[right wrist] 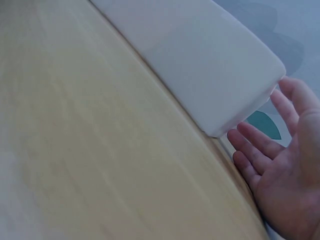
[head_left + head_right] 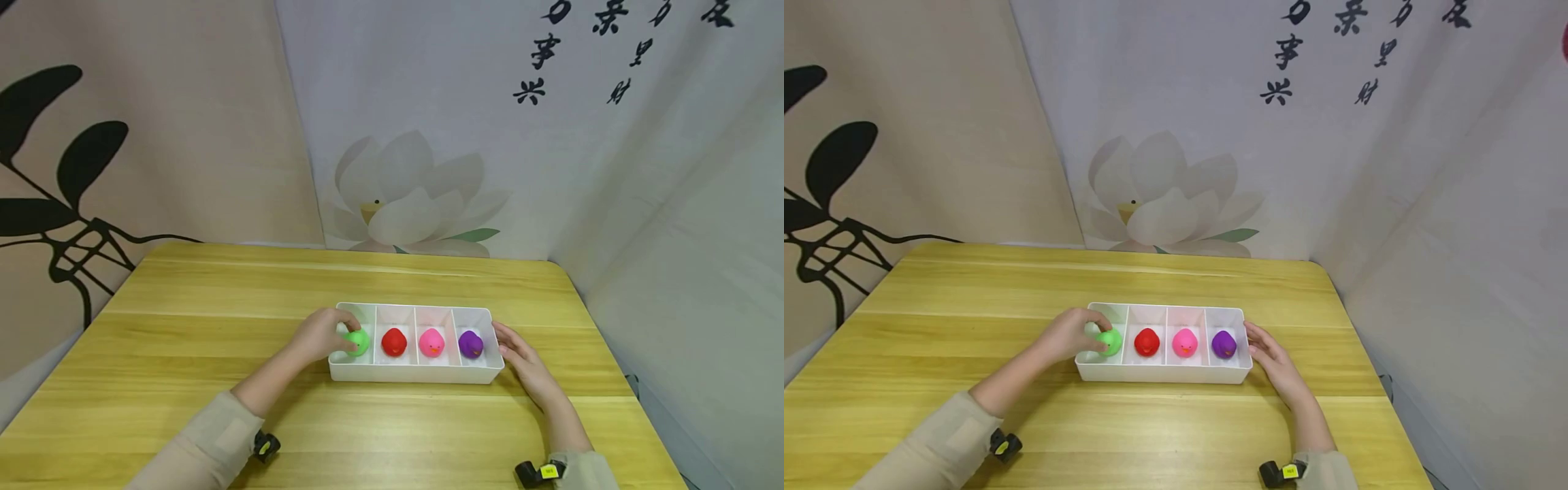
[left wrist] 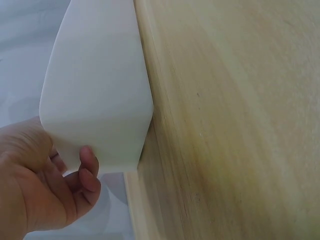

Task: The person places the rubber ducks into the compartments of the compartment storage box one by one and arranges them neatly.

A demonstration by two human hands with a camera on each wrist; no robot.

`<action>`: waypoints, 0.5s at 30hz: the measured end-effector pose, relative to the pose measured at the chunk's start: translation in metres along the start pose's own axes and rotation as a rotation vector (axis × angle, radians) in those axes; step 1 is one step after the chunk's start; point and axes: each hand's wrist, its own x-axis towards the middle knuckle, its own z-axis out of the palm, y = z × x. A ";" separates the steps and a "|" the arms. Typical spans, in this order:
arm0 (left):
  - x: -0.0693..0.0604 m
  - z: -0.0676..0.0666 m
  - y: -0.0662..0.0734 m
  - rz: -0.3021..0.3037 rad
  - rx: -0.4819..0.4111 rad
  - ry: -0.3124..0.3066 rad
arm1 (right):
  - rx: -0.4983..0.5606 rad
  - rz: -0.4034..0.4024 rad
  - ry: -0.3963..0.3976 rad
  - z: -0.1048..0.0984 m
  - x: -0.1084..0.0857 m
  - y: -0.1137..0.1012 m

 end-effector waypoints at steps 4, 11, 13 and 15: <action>-0.003 -0.003 0.001 0.007 0.031 0.016 | -0.008 -0.035 -0.007 0.000 0.001 0.001; -0.010 -0.009 0.003 0.072 0.067 0.049 | -0.002 -0.027 0.001 0.000 0.001 0.000; -0.012 -0.013 0.005 0.074 0.051 0.052 | 0.000 -0.001 0.008 0.000 0.001 -0.001; -0.014 -0.017 0.008 0.075 0.038 0.054 | 0.002 0.010 0.008 0.000 0.001 -0.002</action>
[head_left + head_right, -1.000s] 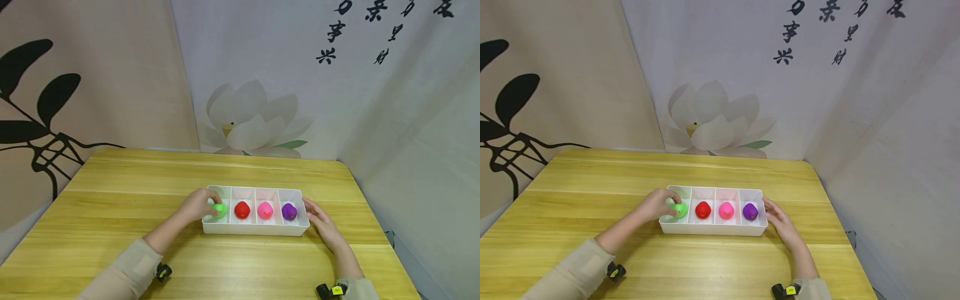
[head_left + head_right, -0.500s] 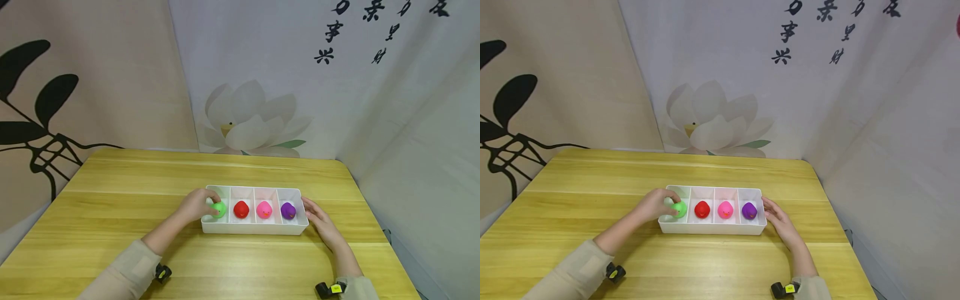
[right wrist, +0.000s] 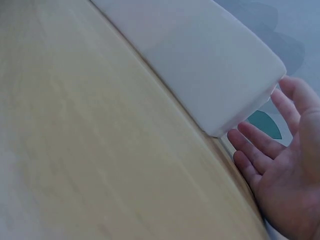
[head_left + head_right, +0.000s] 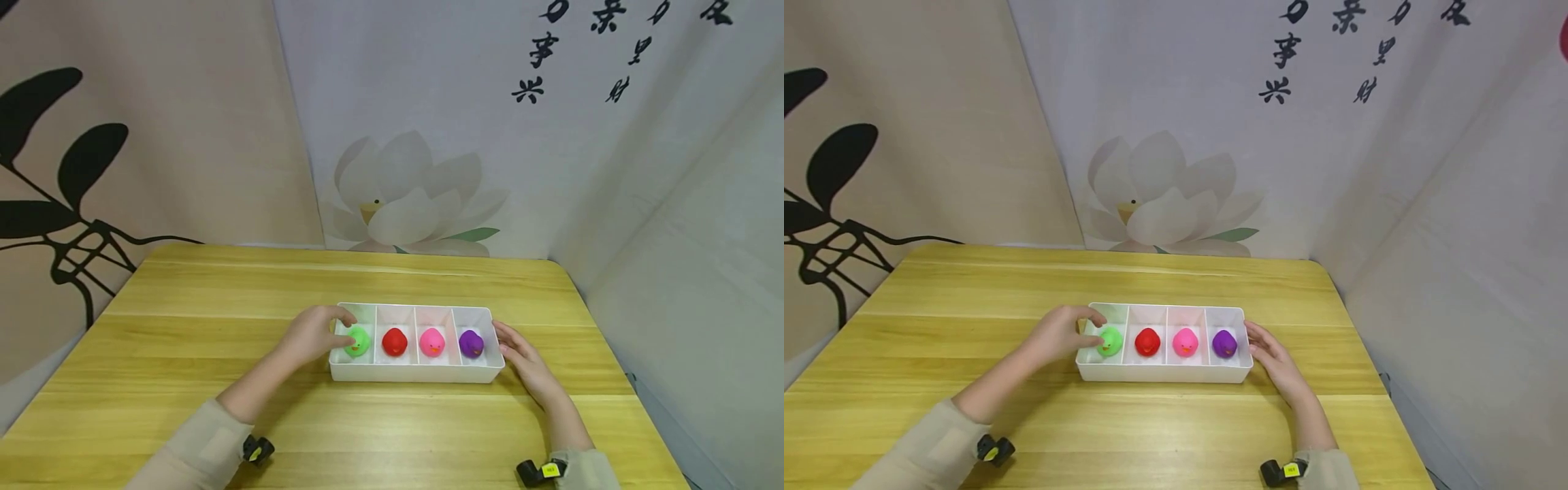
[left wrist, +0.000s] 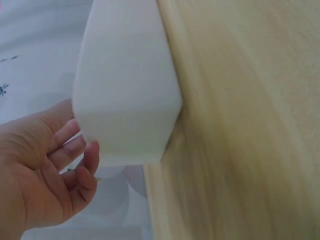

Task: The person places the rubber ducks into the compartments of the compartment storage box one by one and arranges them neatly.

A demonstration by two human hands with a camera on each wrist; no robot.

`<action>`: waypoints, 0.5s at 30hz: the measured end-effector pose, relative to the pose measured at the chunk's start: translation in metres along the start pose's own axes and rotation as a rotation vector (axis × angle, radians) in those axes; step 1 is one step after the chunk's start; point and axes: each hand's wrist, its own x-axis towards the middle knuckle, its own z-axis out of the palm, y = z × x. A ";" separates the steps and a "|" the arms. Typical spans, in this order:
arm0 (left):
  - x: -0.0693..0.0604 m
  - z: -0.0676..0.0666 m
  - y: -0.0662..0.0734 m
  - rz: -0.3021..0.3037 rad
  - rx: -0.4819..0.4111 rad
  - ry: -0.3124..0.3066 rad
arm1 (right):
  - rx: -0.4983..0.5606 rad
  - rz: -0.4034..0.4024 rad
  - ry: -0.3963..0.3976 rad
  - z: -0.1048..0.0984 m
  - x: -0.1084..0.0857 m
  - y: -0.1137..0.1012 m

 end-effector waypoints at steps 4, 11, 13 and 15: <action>-0.004 -0.008 0.006 0.012 -0.025 0.007 | 0.004 0.009 0.000 -0.001 0.000 -0.002; -0.015 -0.019 0.010 0.042 -0.061 0.026 | -0.015 0.028 0.013 -0.001 -0.002 -0.006; -0.020 -0.024 0.009 0.036 -0.067 0.027 | -0.020 0.024 0.013 -0.001 -0.003 -0.008; -0.025 -0.028 0.008 0.027 -0.067 0.028 | -0.024 0.015 0.006 -0.002 -0.004 -0.011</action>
